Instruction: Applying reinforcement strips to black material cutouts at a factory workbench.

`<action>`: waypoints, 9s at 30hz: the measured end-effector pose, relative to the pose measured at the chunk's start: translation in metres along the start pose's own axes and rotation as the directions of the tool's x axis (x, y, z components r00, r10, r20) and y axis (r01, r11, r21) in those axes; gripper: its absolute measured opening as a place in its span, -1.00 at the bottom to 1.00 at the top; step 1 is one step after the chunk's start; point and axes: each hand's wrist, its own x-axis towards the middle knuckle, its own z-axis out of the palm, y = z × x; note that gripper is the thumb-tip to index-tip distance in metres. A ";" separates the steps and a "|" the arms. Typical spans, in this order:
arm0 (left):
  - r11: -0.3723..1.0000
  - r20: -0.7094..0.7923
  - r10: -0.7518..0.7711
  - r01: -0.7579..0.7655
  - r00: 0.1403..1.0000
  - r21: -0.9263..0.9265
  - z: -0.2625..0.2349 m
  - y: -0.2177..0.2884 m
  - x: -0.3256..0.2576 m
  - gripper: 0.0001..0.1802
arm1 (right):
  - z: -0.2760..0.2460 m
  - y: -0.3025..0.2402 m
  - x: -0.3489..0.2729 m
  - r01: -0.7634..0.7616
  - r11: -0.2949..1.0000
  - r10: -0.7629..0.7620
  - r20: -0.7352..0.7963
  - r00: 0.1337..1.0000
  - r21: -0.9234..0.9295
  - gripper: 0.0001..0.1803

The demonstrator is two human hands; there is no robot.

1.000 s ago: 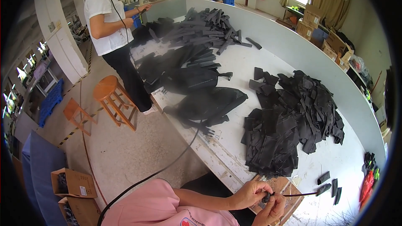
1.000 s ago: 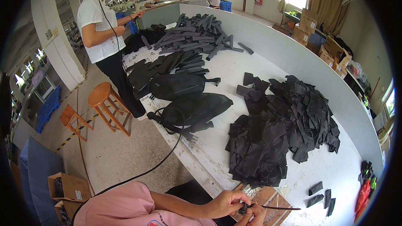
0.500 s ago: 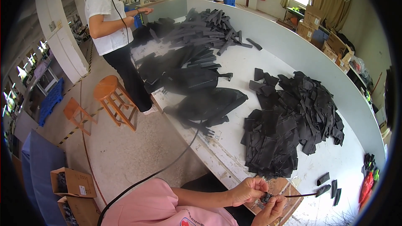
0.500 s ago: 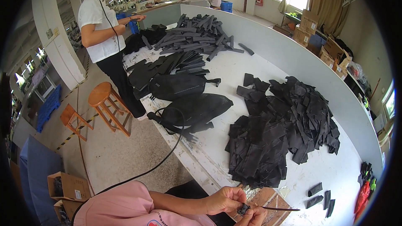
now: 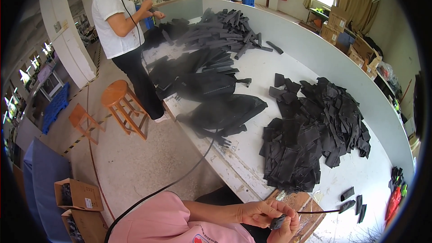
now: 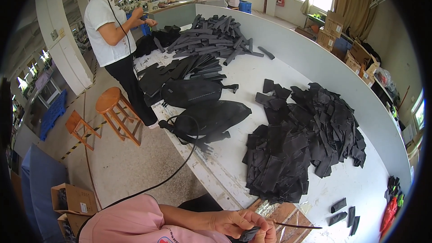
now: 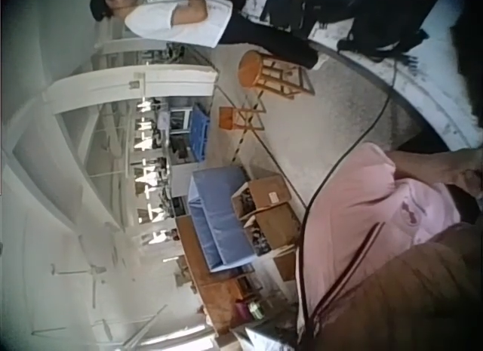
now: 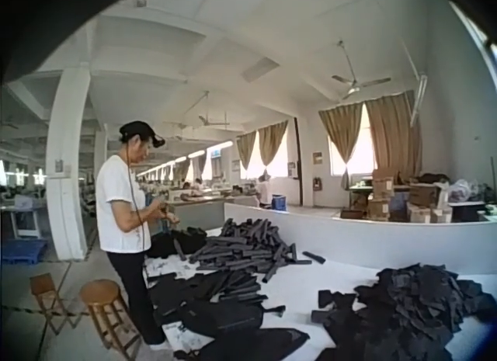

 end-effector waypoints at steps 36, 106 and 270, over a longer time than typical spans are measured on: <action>0.944 0.000 -0.132 0.126 0.991 0.304 0.001 0.012 -0.008 -0.63 | -0.013 -0.002 -0.001 -0.189 0.979 0.194 0.079 0.978 -0.071 -0.83; 0.982 -0.291 -0.021 0.074 0.957 0.171 0.014 0.013 0.126 -0.73 | -0.096 -0.038 0.056 -0.012 0.992 0.033 -0.162 0.986 0.125 -0.85; -0.584 0.258 0.782 0.521 0.567 0.622 -0.054 0.137 0.073 -0.77 | -0.197 0.084 -0.124 -0.815 0.064 0.246 -0.782 0.572 -0.576 -0.60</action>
